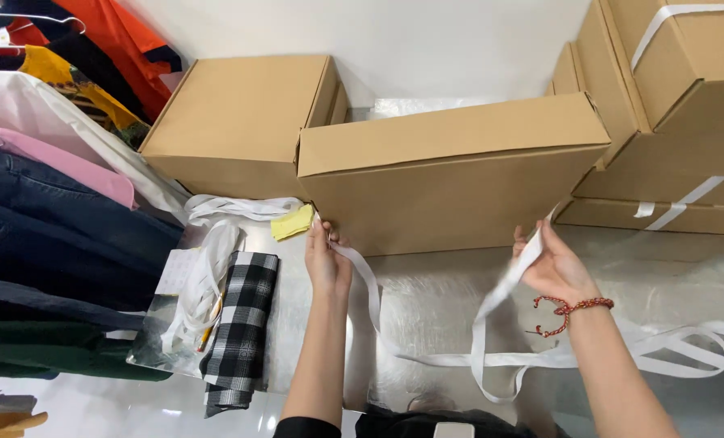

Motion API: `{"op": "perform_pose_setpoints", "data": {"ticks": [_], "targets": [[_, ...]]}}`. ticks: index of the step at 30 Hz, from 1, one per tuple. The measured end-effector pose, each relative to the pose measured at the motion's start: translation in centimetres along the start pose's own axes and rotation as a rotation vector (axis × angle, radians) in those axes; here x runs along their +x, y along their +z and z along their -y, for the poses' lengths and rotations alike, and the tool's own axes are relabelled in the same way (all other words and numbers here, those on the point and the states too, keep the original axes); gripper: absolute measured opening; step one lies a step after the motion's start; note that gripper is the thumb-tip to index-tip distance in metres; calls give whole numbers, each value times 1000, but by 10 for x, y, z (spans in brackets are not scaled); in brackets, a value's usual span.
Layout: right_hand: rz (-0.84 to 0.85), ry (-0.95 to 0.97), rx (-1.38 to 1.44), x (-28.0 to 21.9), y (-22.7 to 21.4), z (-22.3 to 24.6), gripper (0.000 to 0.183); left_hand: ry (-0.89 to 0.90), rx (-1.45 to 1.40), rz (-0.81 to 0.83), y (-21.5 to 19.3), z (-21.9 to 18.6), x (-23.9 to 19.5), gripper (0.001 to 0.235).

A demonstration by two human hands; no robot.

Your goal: The person writes on a sticky note attached to a cardboard box, then places a folded black garment into a clear plastic bag. They put the bagged garment into a cardboard box, close it, and tie the box with a white ribbon.

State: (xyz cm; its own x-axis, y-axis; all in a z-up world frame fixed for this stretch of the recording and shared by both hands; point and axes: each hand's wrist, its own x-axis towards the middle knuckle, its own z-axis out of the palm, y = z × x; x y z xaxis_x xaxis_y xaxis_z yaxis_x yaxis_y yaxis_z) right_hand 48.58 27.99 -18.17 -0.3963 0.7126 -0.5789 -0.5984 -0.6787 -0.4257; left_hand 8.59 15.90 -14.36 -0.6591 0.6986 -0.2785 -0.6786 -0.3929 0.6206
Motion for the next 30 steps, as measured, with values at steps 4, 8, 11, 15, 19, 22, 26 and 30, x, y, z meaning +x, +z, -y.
{"op": "perform_pose_setpoints", "data": {"ticks": [4,8,11,15,19,22,26,30], "targets": [[-32,-58,-73,3,15,-28,19,-4,48,-66,-8,17,-10,22],[-34,-110,-170,-13,60,-54,15,-51,33,-79,8,19,-47,25],[-56,-158,-253,-18,76,-67,19,-90,142,-73,13,32,-72,25],[-101,-274,-445,-34,100,-88,21,-151,182,-6,42,48,-112,25],[-87,-376,-617,-46,121,-107,31,-134,595,125,0,116,-88,13],[-135,-412,-734,-22,102,-113,27,22,797,346,44,86,-108,19],[-142,-433,-811,-18,97,-106,25,43,892,435,39,92,-88,21],[-95,-374,-755,-27,108,-102,23,-97,924,496,36,96,-79,29]]}}
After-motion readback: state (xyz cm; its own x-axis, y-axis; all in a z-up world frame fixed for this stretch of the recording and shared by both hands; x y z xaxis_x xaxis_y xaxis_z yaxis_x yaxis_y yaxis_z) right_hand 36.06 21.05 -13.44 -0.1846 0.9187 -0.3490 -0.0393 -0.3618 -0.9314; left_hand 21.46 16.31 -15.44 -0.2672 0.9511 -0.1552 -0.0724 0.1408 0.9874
